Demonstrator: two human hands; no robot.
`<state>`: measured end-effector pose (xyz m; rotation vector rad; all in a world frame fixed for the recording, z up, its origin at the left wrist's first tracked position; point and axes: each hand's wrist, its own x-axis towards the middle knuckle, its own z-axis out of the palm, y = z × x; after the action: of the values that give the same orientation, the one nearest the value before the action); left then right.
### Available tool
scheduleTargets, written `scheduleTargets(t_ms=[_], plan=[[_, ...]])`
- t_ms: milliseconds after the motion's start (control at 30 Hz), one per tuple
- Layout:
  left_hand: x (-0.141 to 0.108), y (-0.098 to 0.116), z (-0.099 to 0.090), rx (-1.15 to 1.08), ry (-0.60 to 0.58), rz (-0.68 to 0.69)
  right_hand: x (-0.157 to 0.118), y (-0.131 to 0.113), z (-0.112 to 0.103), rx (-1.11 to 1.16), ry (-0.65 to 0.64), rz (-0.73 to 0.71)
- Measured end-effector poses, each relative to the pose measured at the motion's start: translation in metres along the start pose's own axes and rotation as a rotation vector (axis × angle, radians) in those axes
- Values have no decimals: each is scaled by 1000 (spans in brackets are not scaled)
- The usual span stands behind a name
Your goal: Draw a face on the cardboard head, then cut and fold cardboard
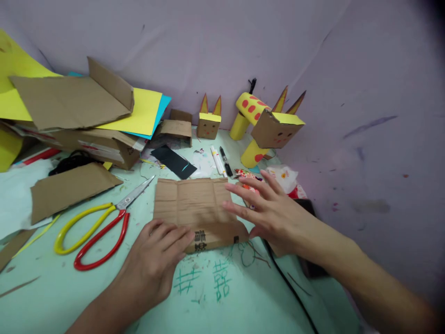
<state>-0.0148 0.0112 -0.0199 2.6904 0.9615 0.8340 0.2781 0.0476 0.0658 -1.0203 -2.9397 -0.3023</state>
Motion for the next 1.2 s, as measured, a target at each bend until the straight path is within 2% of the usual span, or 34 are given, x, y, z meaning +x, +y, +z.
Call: scheduleTargets(t_ms=[133,233,433,500,633,733,900,1200], plan=[[-1,0,1,14,-6,1,13,0,5,6,1,-92],[0,0,1,16,1,-4,21,-3,3,7,-49,-113],[1,-1,-3,-27,-17,-27,37,-8,-2,2,-99,-266],[0,-2,-3,-127,-45,-132,43,-8,-2,-25,-121,-346],[-1,0,-5,-237,-60,-432,54,-6,-4,-55,-197,-566],[0,2,-11,-272,-92,-519,62,-8,-5,-79,-207,-655],[2,3,-19,-334,-130,-531,74,-13,-5,-91,-303,-727],[2,-3,-23,-417,-148,-474,73,-16,-11,-60,-246,-684]])
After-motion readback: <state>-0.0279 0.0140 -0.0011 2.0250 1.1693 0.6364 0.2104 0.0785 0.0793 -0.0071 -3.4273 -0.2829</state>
